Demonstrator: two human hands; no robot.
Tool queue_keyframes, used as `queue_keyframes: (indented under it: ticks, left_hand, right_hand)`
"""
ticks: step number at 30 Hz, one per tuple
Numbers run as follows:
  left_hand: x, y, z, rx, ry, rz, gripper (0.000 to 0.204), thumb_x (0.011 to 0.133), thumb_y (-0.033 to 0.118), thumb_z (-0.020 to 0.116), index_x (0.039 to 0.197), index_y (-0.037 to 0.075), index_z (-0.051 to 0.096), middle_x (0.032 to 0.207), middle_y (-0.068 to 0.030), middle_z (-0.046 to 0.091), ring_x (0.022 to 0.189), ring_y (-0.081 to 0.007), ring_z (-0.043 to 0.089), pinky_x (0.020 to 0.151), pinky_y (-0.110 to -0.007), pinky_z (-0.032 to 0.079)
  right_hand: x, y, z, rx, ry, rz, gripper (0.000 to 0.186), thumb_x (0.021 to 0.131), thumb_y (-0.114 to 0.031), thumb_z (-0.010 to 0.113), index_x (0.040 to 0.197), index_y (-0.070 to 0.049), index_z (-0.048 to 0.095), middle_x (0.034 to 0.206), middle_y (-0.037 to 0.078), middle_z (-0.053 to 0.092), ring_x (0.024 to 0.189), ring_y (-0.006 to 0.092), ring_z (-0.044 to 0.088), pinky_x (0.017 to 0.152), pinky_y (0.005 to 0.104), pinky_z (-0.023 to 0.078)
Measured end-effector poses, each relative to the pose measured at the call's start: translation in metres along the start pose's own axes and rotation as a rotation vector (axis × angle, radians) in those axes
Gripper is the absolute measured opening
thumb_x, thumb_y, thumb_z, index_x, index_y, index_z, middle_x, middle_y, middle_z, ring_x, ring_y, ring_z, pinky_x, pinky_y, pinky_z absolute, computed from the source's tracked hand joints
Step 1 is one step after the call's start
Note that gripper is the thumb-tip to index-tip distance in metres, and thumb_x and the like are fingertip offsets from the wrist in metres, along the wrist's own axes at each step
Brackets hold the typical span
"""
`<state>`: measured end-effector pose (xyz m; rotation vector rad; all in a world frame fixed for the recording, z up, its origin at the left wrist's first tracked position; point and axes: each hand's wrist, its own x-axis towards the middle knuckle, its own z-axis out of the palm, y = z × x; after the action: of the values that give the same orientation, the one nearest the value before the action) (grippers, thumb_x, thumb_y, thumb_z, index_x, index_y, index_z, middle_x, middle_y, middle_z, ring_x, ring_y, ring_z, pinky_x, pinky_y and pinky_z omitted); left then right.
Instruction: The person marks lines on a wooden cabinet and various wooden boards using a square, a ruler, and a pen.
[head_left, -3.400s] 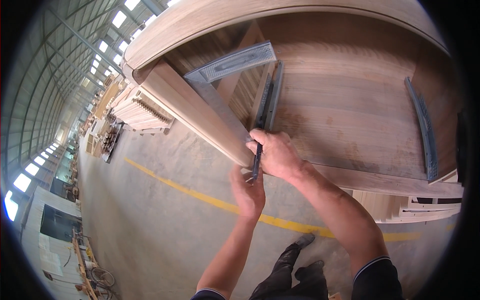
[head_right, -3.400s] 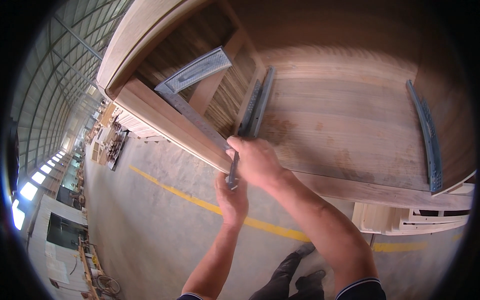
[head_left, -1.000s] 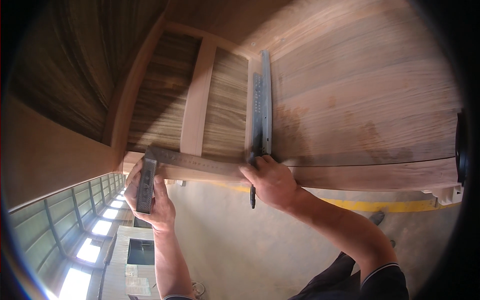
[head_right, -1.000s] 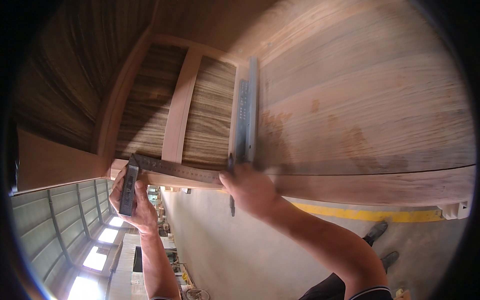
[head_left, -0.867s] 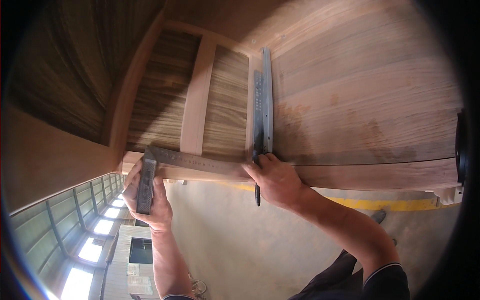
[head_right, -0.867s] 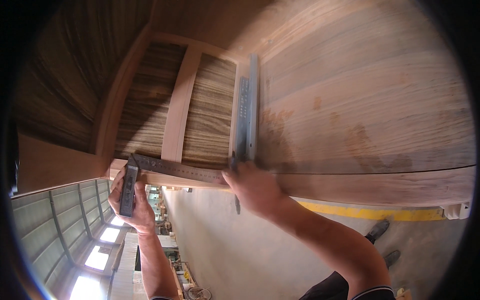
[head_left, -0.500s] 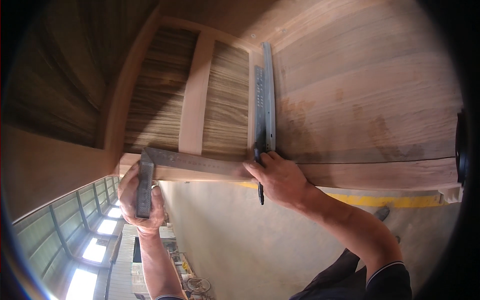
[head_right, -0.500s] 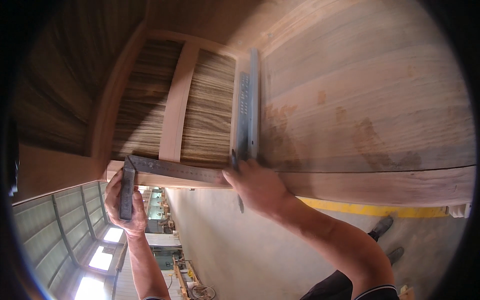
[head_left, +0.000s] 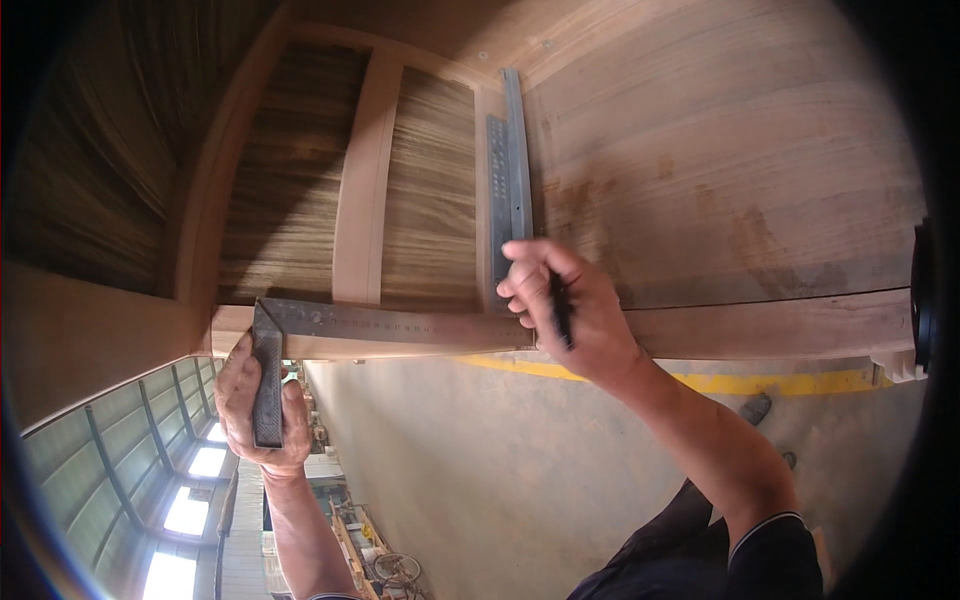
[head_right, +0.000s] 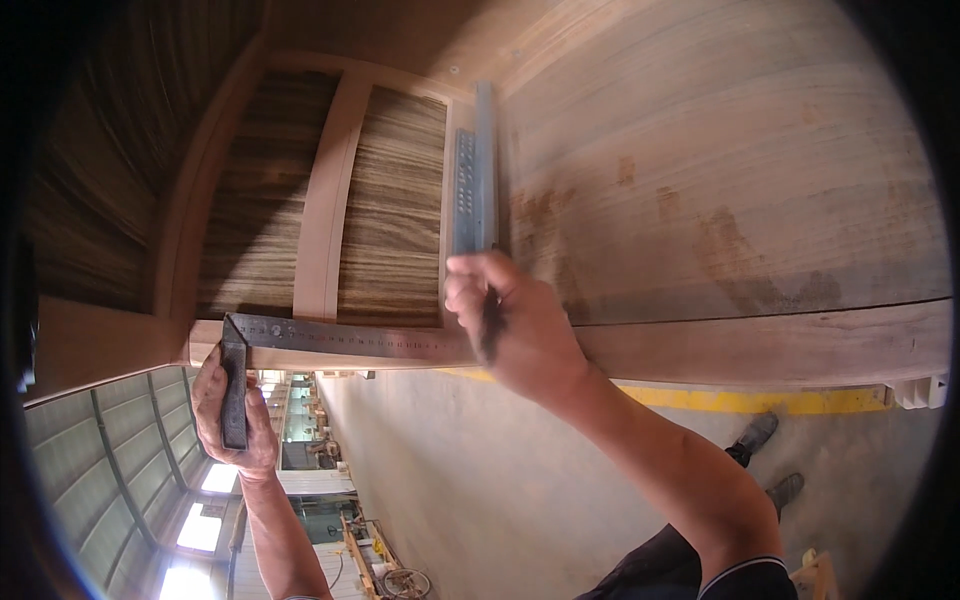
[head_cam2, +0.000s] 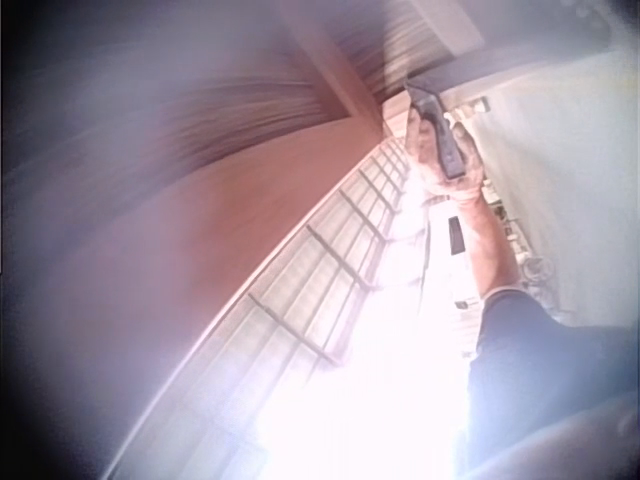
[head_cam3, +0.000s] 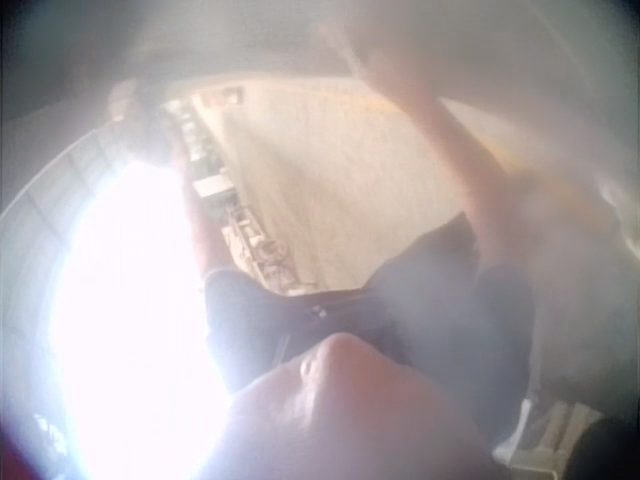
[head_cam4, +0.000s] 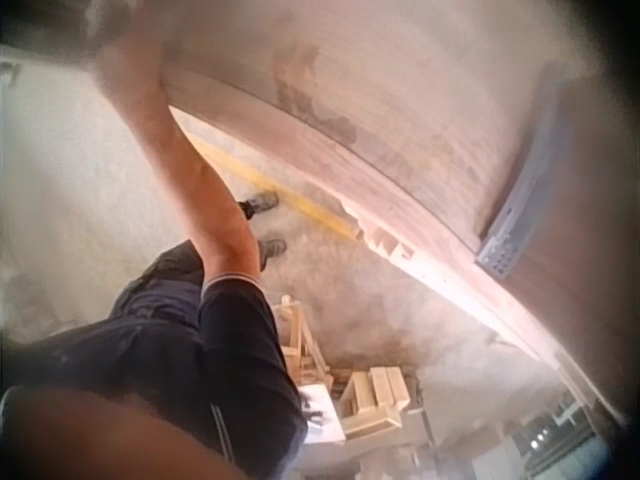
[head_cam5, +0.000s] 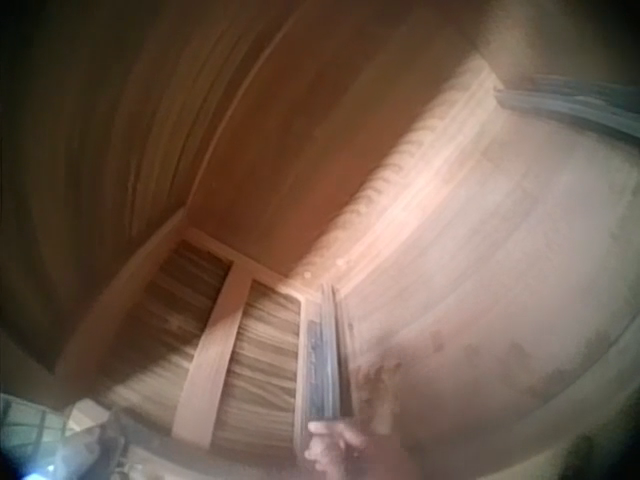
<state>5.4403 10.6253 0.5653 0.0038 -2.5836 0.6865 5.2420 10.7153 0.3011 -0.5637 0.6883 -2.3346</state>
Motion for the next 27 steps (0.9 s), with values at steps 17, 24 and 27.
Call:
queue_keyframes:
  ticks: [17, 24, 27]
  left_hand:
    - [-0.014, -0.003, 0.0, -0.013, 0.004, -0.035, 0.042, 0.1, 0.02, 0.068, 0.129, -0.007, 0.054, 0.135, -0.0302, 0.059, 0.112, -0.0347, 0.068, 0.083, -0.037, 0.062]
    - [-0.013, -0.005, 0.004, -0.03, 0.03, 0.021, 0.04, 0.101, 0.018, 0.066, 0.13, -0.007, 0.053, 0.137, -0.0297, 0.058, 0.111, -0.0326, 0.068, 0.083, -0.037, 0.064]
    - [-0.015, -0.005, 0.004, -0.033, 0.04, -0.003, 0.039, 0.101, 0.016, 0.066, 0.13, -0.007, 0.053, 0.137, -0.0299, 0.058, 0.115, -0.0338, 0.067, 0.089, -0.039, 0.062]
  right_hand:
    - [0.025, -0.013, 0.011, 0.274, 0.072, 0.136, 0.01, 0.104, -0.013, 0.062, 0.102, -0.004, 0.058, 0.082, 0.001, 0.059, 0.071, 0.0056, 0.052, 0.061, 0.0234, 0.046]
    - [0.028, -0.007, 0.012, 0.308, 0.057, 0.127, 0.009, 0.103, -0.011, 0.061, 0.099, -0.003, 0.058, 0.079, 0.001, 0.058, 0.069, 0.0053, 0.051, 0.059, 0.0232, 0.044]
    - [0.027, -0.009, 0.011, 0.288, 0.057, 0.164, 0.013, 0.105, -0.014, 0.06, 0.102, -0.002, 0.061, 0.08, 0.002, 0.061, 0.07, 0.0066, 0.054, 0.061, 0.0235, 0.048]
